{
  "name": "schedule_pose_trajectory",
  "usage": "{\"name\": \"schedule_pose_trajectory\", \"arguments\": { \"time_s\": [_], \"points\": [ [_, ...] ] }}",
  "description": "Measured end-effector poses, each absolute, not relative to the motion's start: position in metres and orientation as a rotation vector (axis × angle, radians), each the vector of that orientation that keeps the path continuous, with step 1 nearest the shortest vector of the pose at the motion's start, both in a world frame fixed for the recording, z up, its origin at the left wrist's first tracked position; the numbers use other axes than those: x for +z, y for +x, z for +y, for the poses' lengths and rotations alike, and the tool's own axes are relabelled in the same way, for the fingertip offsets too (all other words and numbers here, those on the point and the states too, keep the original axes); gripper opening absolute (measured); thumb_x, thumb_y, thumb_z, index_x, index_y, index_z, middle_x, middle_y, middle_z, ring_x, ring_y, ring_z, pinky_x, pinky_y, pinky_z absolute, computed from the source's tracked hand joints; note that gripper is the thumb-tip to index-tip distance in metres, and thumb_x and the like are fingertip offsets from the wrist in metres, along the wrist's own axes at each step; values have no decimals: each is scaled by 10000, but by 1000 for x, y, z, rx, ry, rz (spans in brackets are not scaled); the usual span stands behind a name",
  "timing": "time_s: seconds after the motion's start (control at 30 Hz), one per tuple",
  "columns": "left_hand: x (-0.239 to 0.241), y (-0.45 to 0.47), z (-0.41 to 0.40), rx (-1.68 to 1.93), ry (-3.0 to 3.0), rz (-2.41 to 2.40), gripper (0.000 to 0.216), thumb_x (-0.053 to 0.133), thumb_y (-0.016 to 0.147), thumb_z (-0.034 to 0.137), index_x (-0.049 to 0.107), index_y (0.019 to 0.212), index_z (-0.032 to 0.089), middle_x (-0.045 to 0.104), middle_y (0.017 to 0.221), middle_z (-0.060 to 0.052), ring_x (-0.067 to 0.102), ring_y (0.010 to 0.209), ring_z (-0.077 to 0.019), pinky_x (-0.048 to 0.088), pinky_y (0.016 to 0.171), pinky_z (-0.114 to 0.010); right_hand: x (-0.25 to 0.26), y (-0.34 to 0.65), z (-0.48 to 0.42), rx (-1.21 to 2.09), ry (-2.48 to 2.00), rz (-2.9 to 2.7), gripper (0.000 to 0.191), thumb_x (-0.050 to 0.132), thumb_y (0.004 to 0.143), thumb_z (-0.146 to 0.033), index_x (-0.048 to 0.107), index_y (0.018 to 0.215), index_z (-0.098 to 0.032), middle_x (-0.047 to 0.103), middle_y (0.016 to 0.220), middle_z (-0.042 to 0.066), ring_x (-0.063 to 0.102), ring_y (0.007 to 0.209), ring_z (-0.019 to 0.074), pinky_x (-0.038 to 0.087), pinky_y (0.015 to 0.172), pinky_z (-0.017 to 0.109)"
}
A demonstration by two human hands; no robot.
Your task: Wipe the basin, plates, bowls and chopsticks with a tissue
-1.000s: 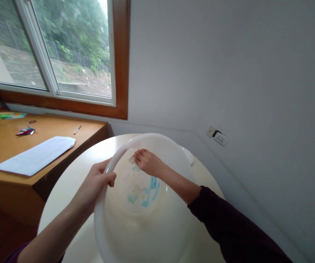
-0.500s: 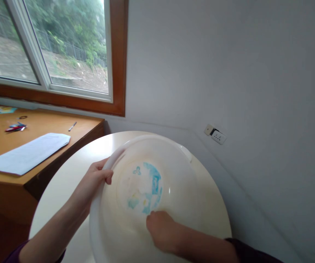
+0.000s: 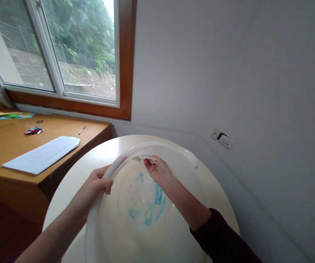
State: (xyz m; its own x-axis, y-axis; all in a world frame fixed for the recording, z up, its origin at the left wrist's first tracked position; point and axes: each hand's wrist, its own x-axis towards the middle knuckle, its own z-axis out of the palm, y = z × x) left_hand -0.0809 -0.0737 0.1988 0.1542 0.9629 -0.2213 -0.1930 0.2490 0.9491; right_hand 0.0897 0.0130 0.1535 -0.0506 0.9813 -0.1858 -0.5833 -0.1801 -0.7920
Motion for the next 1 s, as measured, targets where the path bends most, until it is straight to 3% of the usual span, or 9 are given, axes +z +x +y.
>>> {"name": "schedule_pose_trajectory", "arguments": {
  "time_s": [0.13,0.3,0.37,0.53,0.63,0.77,0.9,1.0],
  "points": [
    [195,-82,-73,1025,934,1063,647,452,406,98,652,1016,180,539,455,52,434,394,-107,311,375,-184,146,136,5,1374,-821,-410,109,532,664,-57,515,649,-164,606,577,-14,574,513,88,491,469,170],
    [196,-84,-73,1005,922,1053,666,466,416,98,637,1052,205,558,484,69,453,409,-103,324,394,-180,141,150,-18,1061,-937,-644,80,592,652,-157,519,682,-167,580,623,-18,570,560,117,442,453,203],
    [196,-85,-74,1005,918,1064,671,465,416,100,634,1056,206,552,484,70,449,407,-101,319,392,-181,142,145,-24,726,-977,-937,85,592,663,-166,510,683,-173,554,640,-22,543,582,117,426,495,219],
    [197,-83,-74,1015,951,1105,655,451,407,117,648,1028,179,522,449,54,418,404,-107,301,381,-192,146,120,-18,-538,-674,-1951,155,470,785,-72,541,713,-189,547,668,-2,477,645,125,370,619,265],
    [200,-79,-77,1011,967,1098,662,446,397,122,648,1025,174,545,470,37,441,434,-123,328,402,-202,149,107,4,-961,-458,-2366,220,424,856,-73,575,736,-177,605,766,28,488,700,130,354,662,283],
    [202,-80,-81,1045,957,1089,660,454,398,119,646,1026,182,555,484,37,439,432,-124,321,393,-200,160,120,26,-937,-670,-2694,261,385,865,-62,623,781,-128,628,902,108,516,845,185,375,708,323],
    [202,-84,-80,1124,968,1098,590,475,408,112,671,958,202,536,463,48,414,414,-112,307,375,-195,159,159,1,-907,-1485,-2740,251,422,769,16,652,825,-67,620,896,181,537,886,257,395,728,377],
    [203,-84,-78,1162,978,1108,528,475,413,120,689,889,203,528,445,44,412,407,-120,306,364,-204,140,174,-43,-526,-1991,-2736,255,440,736,12,663,826,-74,630,889,190,586,843,258,415,689,358]
  ]
}}
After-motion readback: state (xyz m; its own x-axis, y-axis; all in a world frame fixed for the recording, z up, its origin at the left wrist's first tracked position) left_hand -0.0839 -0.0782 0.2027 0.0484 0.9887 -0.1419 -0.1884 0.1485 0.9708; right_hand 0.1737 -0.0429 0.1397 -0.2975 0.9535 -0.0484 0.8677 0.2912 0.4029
